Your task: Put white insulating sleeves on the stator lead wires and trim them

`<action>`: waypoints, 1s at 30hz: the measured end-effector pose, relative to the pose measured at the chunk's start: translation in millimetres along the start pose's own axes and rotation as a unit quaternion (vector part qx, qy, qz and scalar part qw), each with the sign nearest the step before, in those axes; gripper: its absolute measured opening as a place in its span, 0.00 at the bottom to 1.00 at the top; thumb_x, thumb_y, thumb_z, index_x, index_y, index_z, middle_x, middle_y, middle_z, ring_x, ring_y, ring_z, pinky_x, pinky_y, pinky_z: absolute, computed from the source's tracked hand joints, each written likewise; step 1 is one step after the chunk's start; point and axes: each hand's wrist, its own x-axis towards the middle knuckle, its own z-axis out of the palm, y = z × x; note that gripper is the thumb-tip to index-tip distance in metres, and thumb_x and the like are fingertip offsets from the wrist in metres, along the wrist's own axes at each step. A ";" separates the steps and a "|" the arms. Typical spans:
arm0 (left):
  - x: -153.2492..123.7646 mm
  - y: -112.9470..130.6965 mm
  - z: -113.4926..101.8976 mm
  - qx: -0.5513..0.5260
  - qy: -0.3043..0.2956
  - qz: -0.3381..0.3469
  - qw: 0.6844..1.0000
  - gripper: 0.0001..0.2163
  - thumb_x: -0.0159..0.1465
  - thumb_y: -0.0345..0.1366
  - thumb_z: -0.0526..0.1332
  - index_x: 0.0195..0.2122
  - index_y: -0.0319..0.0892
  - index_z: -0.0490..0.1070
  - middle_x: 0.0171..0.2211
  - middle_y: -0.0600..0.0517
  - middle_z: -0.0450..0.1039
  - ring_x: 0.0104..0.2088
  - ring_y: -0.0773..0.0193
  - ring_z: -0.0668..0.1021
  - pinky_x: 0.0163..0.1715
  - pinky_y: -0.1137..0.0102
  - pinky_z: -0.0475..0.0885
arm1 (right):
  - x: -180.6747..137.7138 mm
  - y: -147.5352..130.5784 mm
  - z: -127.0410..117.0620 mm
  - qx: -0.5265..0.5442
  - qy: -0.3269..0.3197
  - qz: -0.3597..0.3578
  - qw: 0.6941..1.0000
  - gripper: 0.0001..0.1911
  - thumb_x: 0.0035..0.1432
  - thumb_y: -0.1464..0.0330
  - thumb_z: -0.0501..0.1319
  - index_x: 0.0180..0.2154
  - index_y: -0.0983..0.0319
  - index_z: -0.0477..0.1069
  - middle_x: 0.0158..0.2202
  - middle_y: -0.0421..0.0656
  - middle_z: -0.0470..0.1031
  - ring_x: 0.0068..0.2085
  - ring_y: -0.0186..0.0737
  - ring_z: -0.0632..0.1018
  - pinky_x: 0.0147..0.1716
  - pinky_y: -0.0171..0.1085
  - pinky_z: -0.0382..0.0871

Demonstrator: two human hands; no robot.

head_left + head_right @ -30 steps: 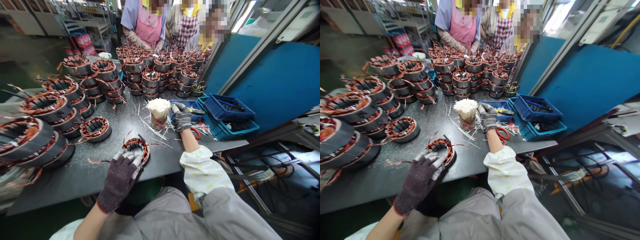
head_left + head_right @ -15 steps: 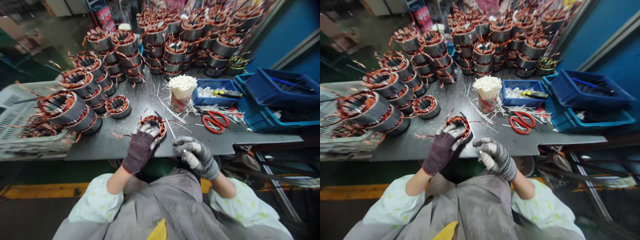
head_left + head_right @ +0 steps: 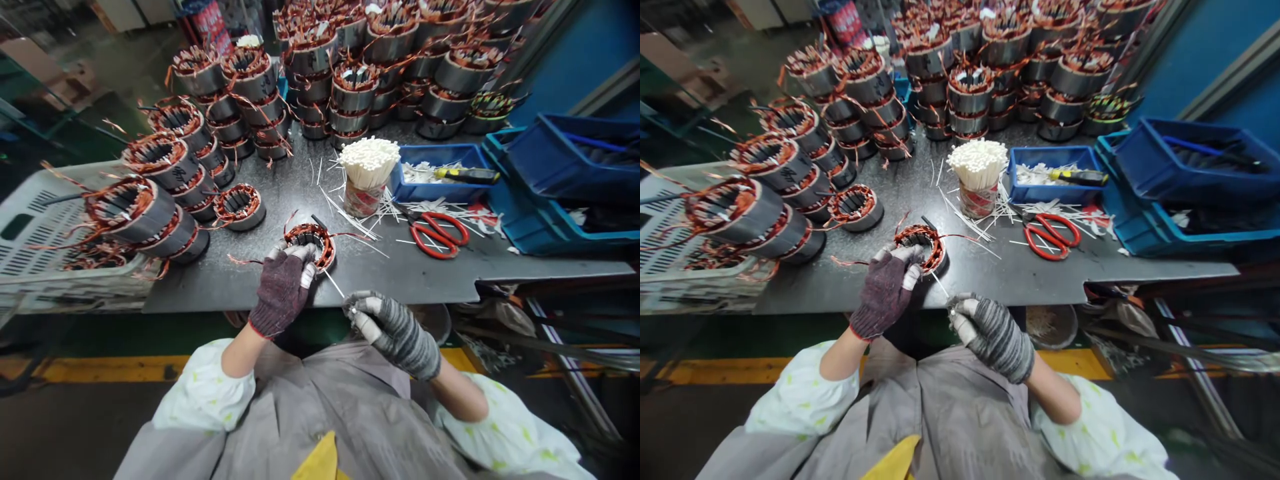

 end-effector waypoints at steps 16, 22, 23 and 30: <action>3.1 1.5 6.4 0.000 0.011 -0.033 0.999 0.13 0.72 0.36 0.52 0.53 0.40 0.71 0.52 0.45 0.79 0.55 0.54 0.78 0.61 0.53 0.66 | 4.7 -3.7 -4.3 -0.061 -0.019 0.042 0.997 0.07 0.65 0.71 0.56 0.38 0.57 0.73 0.35 0.42 0.81 0.36 0.41 0.82 0.37 0.38 0.79; 4.4 3.4 4.3 0.010 -0.009 -0.051 0.999 0.13 0.72 0.37 0.53 0.52 0.39 0.71 0.52 0.44 0.79 0.55 0.52 0.77 0.60 0.53 0.66 | 7.7 -7.4 -4.9 -0.087 -0.022 0.034 0.995 0.08 0.66 0.69 0.56 0.37 0.58 0.73 0.34 0.43 0.81 0.35 0.41 0.82 0.36 0.38 0.78; 4.5 3.7 4.3 0.011 -0.009 -0.052 0.999 0.13 0.72 0.37 0.53 0.52 0.39 0.72 0.52 0.44 0.79 0.55 0.52 0.77 0.60 0.53 0.66 | 7.2 -8.4 -5.9 -0.096 -0.020 0.034 0.995 0.08 0.66 0.69 0.56 0.37 0.58 0.73 0.34 0.43 0.81 0.35 0.41 0.82 0.36 0.38 0.78; 4.0 3.0 7.1 0.017 0.010 -0.044 0.999 0.12 0.72 0.37 0.53 0.52 0.39 0.72 0.52 0.45 0.79 0.54 0.53 0.78 0.60 0.54 0.66 | 15.6 -5.0 2.5 -0.058 0.020 0.024 0.998 0.07 0.65 0.70 0.58 0.41 0.58 0.75 0.38 0.44 0.83 0.39 0.42 0.83 0.42 0.39 0.79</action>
